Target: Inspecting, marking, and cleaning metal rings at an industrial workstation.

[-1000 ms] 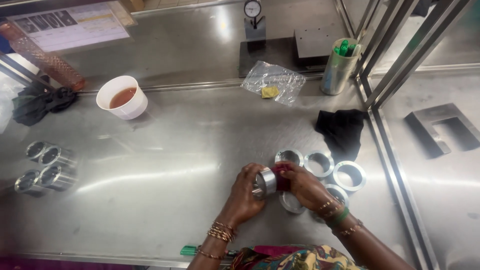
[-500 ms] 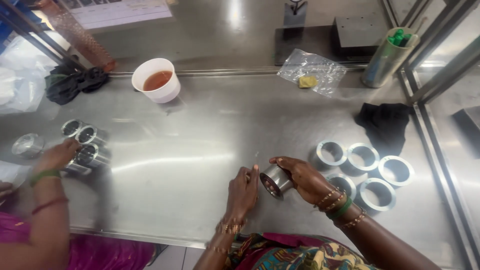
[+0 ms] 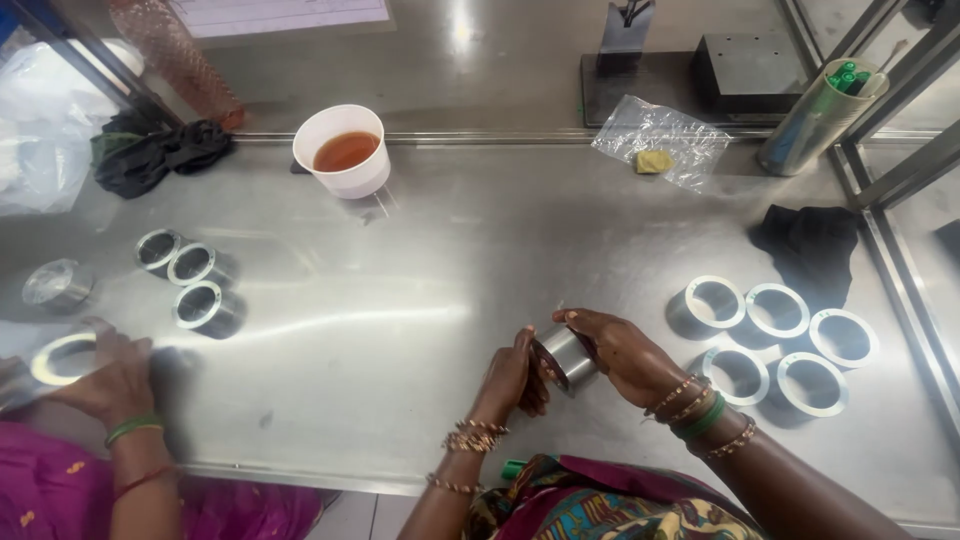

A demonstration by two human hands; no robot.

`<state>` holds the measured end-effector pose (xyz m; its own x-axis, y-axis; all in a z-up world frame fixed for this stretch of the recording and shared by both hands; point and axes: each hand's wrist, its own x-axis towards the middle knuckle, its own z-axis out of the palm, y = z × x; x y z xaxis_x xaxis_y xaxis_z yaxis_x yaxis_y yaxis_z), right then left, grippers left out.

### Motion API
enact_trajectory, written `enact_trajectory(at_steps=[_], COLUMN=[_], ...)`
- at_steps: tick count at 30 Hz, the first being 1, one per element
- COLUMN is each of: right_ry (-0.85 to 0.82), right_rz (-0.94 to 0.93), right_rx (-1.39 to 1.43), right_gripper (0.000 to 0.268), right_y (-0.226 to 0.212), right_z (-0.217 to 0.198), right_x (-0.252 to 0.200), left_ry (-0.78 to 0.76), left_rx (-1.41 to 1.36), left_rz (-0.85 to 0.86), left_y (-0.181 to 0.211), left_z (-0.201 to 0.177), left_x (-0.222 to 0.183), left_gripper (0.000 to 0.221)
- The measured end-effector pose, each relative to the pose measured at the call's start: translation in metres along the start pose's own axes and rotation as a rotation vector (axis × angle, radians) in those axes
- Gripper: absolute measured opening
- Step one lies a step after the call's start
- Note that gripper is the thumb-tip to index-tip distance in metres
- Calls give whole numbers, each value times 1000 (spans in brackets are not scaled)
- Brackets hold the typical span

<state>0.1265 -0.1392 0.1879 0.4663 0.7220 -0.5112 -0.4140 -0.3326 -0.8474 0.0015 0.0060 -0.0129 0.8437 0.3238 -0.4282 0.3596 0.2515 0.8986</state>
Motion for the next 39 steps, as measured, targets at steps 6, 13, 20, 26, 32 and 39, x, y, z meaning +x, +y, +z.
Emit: enact_trajectory(at_steps=[6, 13, 20, 26, 32, 39], right_ry=[-7, 11, 59, 197, 535, 473], right_rz=[-20, 51, 50, -369, -449, -478], right_rx=[145, -5, -9, -206, -590, 219], right_gripper=[46, 47, 51, 48, 31, 45], right_y=[4, 3, 10, 22, 12, 33], right_z=[23, 58, 65, -52, -149, -208], right_x=[7, 5, 23, 12, -74, -107], left_ry=[329, 144, 139, 482, 906, 80], left_rx=[420, 88, 26, 749, 1280, 1146], left_rz=[1119, 117, 200, 273, 147, 455], left_y=[155, 42, 117, 121, 132, 153], left_z=[30, -22, -31, -135, -225, 50], left_x=[-116, -34, -83, -53, -23, 102], left_gripper=[64, 57, 67, 76, 62, 98])
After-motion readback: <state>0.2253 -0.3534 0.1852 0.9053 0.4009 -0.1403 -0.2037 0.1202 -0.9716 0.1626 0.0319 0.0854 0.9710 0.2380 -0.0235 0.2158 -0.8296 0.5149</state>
